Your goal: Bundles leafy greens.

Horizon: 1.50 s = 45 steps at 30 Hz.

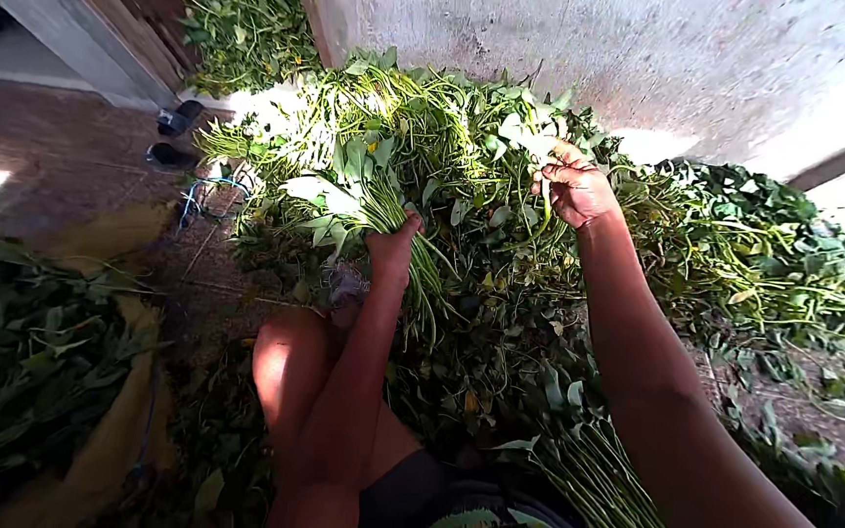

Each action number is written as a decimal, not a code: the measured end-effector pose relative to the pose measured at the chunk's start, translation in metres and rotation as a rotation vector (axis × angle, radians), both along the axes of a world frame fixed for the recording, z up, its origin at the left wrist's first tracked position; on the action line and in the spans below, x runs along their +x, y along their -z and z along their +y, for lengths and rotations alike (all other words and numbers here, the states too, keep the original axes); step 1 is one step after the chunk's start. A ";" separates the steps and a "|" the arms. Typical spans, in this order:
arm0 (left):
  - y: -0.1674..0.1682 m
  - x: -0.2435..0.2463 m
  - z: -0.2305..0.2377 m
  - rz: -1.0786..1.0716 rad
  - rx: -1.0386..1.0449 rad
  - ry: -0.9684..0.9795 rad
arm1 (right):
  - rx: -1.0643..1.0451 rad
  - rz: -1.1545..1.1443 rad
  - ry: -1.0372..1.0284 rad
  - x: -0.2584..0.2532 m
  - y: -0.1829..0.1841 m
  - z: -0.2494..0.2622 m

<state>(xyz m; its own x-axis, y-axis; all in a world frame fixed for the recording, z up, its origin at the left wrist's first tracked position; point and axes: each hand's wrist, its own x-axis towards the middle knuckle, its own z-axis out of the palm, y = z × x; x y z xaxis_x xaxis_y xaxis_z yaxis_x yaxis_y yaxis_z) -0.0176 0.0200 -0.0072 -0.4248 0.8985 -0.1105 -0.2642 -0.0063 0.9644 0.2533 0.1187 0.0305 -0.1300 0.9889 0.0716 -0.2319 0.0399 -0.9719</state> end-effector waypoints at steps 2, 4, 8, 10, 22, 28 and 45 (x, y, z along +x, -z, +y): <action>0.003 0.001 -0.002 -0.004 0.011 -0.009 | -0.024 0.015 -0.020 -0.011 0.020 -0.019; 0.002 0.001 -0.002 0.003 0.038 -0.011 | -0.037 -0.003 -0.025 -0.025 0.032 -0.033; 0.001 0.001 -0.005 0.013 0.062 -0.018 | -0.061 -0.065 0.023 -0.050 0.053 -0.071; -0.002 -0.001 -0.007 0.017 0.051 -0.021 | -0.070 -0.166 0.040 -0.063 0.054 -0.096; -0.005 -0.003 -0.027 -0.037 -0.086 0.219 | 0.211 -0.644 0.007 -0.100 0.056 -0.161; -0.010 -0.004 -0.031 -0.043 -0.275 0.273 | 0.501 -0.874 0.101 -0.104 0.063 -0.164; -0.011 0.001 -0.028 0.100 -0.236 0.196 | 0.031 -1.002 -0.158 -0.120 0.023 -0.147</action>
